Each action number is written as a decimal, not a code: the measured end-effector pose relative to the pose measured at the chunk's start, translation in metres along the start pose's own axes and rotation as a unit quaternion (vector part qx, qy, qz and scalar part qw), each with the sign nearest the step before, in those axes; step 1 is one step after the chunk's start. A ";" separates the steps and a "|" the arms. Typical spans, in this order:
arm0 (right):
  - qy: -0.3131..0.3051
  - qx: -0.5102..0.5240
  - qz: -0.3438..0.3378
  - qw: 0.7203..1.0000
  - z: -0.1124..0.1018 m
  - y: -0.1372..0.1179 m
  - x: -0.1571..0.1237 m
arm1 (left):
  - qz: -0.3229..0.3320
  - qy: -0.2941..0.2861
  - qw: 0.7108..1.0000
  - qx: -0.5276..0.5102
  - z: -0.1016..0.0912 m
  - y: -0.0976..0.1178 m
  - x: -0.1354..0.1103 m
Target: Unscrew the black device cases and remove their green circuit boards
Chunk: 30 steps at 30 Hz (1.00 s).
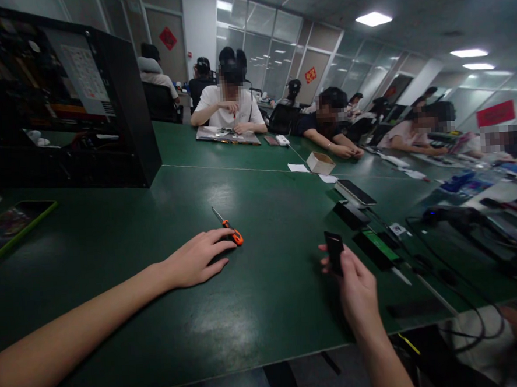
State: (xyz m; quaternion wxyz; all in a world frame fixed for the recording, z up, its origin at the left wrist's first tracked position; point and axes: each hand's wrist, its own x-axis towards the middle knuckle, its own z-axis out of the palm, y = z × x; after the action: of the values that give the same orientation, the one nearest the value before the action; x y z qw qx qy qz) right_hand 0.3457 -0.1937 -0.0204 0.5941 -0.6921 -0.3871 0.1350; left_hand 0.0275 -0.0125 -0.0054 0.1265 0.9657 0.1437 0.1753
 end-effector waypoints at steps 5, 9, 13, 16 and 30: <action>0.138 -0.458 -0.220 0.850 -0.072 0.026 0.053 | 0.005 0.005 1.000 0.006 0.002 -0.002 0.000; 0.169 -0.503 -0.169 0.830 -0.093 0.052 0.085 | 0.008 0.007 1.000 0.006 0.003 -0.003 0.000; 0.147 -0.512 -0.113 0.838 -0.091 0.068 0.089 | 0.012 0.012 1.000 0.002 0.003 -0.004 0.000; 0.156 -0.503 -0.149 0.837 -0.091 0.069 0.086 | 0.008 0.010 1.000 0.000 0.003 -0.004 0.000; 0.123 -0.448 -0.168 0.869 -0.096 0.078 0.091 | 0.012 0.003 1.000 0.013 0.001 -0.003 0.001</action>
State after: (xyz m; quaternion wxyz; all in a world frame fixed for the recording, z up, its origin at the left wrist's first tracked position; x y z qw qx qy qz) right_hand 0.4978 -0.1986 -0.0431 0.2763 -0.8194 -0.4407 -0.2409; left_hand 0.0276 -0.0096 -0.0068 0.1118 0.9684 0.1349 0.1776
